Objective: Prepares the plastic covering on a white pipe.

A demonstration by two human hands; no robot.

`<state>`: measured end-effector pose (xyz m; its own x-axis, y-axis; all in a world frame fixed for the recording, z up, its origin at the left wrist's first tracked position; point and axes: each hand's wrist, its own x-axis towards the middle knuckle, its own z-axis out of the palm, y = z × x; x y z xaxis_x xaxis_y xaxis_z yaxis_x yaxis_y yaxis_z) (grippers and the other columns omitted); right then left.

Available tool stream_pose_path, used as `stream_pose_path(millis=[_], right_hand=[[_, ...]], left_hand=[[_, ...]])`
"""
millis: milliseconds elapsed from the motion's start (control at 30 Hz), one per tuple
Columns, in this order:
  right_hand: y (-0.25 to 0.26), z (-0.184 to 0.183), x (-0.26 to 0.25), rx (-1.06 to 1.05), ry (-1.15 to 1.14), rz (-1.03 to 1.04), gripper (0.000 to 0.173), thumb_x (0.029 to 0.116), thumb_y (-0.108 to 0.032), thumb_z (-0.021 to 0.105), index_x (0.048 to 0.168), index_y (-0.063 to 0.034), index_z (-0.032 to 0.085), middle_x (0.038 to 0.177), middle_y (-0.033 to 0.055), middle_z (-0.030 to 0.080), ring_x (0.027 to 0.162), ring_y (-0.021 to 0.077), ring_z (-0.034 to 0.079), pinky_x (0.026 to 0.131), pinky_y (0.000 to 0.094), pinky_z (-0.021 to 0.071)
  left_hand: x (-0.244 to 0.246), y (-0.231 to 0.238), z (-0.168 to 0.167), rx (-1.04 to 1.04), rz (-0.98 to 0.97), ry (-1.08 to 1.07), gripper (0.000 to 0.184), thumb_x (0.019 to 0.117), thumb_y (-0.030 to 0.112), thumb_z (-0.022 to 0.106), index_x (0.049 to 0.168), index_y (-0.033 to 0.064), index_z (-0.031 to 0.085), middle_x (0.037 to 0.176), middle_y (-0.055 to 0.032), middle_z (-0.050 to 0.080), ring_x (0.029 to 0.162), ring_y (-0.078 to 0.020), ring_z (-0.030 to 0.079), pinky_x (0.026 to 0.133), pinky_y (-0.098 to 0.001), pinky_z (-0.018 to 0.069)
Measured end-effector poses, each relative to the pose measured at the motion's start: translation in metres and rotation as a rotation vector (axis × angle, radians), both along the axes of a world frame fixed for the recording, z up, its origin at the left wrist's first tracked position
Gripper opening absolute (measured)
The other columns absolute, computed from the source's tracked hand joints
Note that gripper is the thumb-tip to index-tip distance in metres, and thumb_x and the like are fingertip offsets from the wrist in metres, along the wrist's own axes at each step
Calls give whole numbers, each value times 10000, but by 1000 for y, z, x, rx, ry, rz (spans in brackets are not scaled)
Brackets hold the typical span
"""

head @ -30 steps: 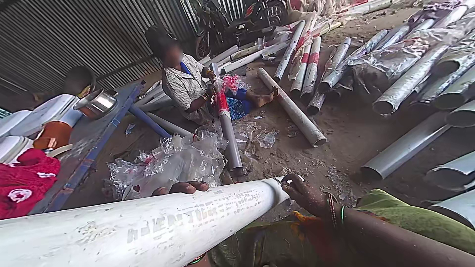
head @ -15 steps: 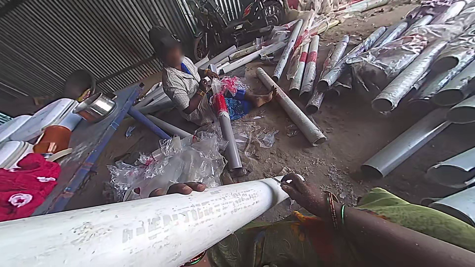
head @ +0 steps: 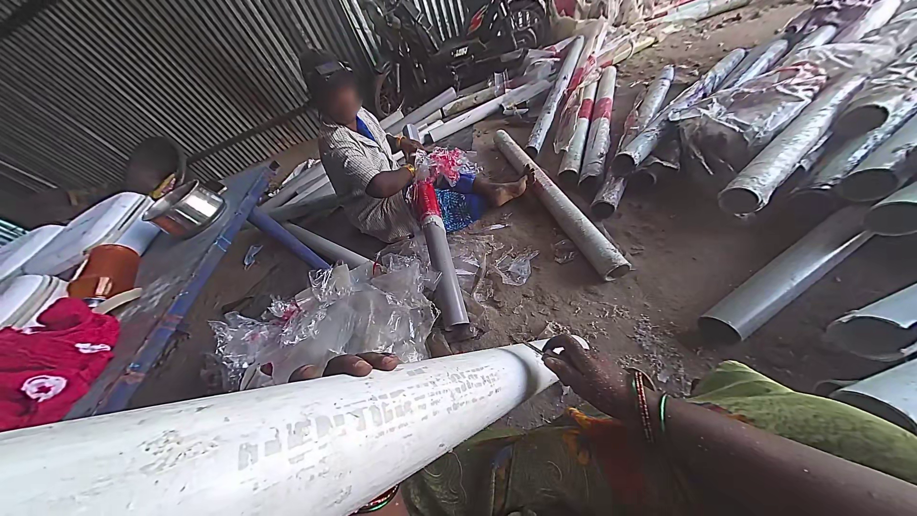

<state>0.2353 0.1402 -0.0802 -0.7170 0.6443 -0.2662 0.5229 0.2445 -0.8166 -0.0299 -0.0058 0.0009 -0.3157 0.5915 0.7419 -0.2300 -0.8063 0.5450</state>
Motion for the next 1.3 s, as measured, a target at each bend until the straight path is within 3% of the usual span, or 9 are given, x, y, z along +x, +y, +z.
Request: stream_pose_path(millis=[67,233,500,900,1133,1300], right_hand=[[0,0,0,8,2,-3,390,1117,-298,424,1362,0,486,872,127,591,728,222,585,729,411,512],[0,0,-1,5,0,-3,383,1119,-295,423,1363,-6,484,873,123,589,728,216,583,728,406,511],[-1,6,-1,-4,-38,-4,397,1124,-293,416,1382,3,473,914,144,611,763,238,603,757,425,514],[-1,7,0,8,-28,7,387,1122,-290,420,1374,-1,477,897,140,598,748,238,591,751,426,510],[-2,9,-1,7,-43,4,386,1124,-284,424,1379,0,477,909,153,607,763,251,602,765,437,514],[-2,10,-1,0,-38,0,393,1125,-281,420,1386,8,471,928,162,614,768,253,610,766,432,519]], left_hand=[[6,0,4,-19,33,-26,350,1025,372,434,1159,155,675,1072,-97,736,989,-316,730,850,-433,606],[2,1,3,-12,-11,14,370,1034,380,416,1199,162,666,1114,-94,728,1029,-316,719,882,-436,596],[28,2,23,-75,124,-114,342,1034,334,418,998,138,696,971,-64,742,904,-264,746,790,-381,618],[23,1,18,-74,90,-150,314,1027,337,447,1011,136,688,967,-86,746,905,-301,749,782,-414,621],[11,1,9,-32,30,-60,333,1016,369,463,1122,146,686,1048,-98,740,969,-316,735,828,-429,613],[26,2,19,-78,112,-186,293,1029,318,456,1004,130,678,949,-92,744,880,-304,750,770,-410,624]])
